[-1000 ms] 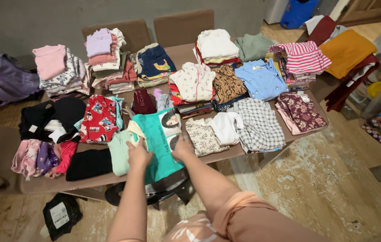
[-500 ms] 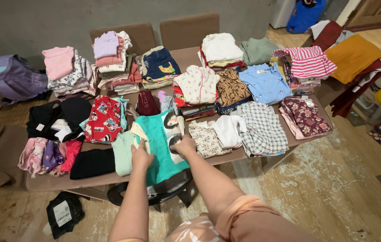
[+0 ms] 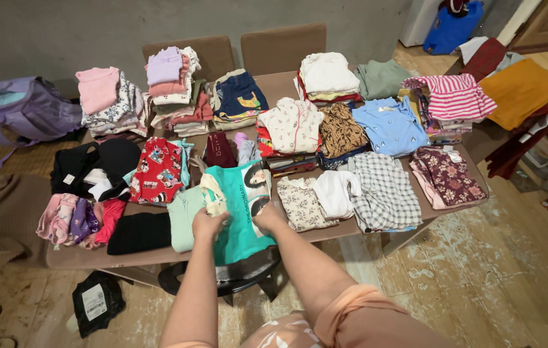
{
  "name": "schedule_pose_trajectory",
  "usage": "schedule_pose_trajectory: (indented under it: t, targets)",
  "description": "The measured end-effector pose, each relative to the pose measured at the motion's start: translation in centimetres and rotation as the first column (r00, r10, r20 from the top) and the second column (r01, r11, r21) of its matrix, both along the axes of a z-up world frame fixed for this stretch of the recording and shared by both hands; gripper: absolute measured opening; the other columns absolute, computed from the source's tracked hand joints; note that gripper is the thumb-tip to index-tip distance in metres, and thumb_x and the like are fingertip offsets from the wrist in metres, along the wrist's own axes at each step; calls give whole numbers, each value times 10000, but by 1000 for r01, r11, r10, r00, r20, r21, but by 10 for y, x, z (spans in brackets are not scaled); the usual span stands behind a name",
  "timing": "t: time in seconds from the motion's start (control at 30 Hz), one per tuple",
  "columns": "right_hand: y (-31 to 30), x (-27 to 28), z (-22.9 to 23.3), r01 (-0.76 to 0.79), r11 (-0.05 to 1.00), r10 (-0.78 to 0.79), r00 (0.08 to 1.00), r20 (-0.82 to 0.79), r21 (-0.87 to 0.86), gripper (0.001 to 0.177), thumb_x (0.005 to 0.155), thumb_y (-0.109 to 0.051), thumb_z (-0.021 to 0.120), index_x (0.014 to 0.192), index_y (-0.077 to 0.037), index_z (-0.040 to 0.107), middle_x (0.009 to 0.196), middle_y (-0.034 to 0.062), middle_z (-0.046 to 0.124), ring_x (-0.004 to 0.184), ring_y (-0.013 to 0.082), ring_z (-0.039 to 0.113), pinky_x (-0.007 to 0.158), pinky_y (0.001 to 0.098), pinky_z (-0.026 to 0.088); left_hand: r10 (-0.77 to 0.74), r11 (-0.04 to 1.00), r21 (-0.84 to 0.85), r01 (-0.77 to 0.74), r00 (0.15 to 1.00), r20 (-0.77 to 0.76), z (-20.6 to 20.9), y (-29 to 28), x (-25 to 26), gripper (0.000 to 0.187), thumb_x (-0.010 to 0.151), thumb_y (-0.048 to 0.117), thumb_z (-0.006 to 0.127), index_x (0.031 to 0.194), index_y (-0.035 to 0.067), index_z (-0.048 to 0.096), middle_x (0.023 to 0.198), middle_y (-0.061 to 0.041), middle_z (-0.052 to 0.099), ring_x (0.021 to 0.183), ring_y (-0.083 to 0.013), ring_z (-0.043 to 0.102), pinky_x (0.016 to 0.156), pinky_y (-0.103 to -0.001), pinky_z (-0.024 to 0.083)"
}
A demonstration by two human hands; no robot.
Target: The person sorts various items of clothing from a large table, picking up stacks and individual pieces and moving them to a closet shelf.
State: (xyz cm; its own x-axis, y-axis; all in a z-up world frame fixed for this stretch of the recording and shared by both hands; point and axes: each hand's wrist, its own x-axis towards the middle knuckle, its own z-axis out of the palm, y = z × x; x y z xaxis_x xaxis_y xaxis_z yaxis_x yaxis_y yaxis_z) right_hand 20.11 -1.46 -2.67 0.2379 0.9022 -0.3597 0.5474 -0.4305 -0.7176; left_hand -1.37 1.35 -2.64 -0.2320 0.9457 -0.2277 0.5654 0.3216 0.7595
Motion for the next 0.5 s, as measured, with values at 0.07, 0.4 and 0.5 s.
schedule_pose_trajectory:
  t: [0.07,0.4,0.5]
  targets:
    - [7,0,-16,-13,999,15,998,-59,32,959,714,-238,820,1514,-30,334,1350,237,619,1251,373,616,1046,410,501,-21,1000,-5,21,1000,6,4,-2,3,704,650,360,871,1242,56,643,1083,-190,791,955,-348,796,863,-440,609]
    - [18,6,-48,-2,988,11,998,-56,155,504,695,-115,751,1180,13,710,1159,222,731,1113,335,716,909,391,572,-12,998,61,21,991,-134,2,-6,6,550,748,207,764,1287,135,678,1147,-184,742,1080,-374,701,928,-445,542]
    - [20,8,-52,34,984,3,978,-209,172,473,658,-57,733,1126,5,693,1074,194,739,1025,307,732,829,382,576,3,999,44,-3,1000,-6,16,-9,12,571,719,96,687,1284,175,713,1111,-151,770,1028,-328,729,894,-412,552]
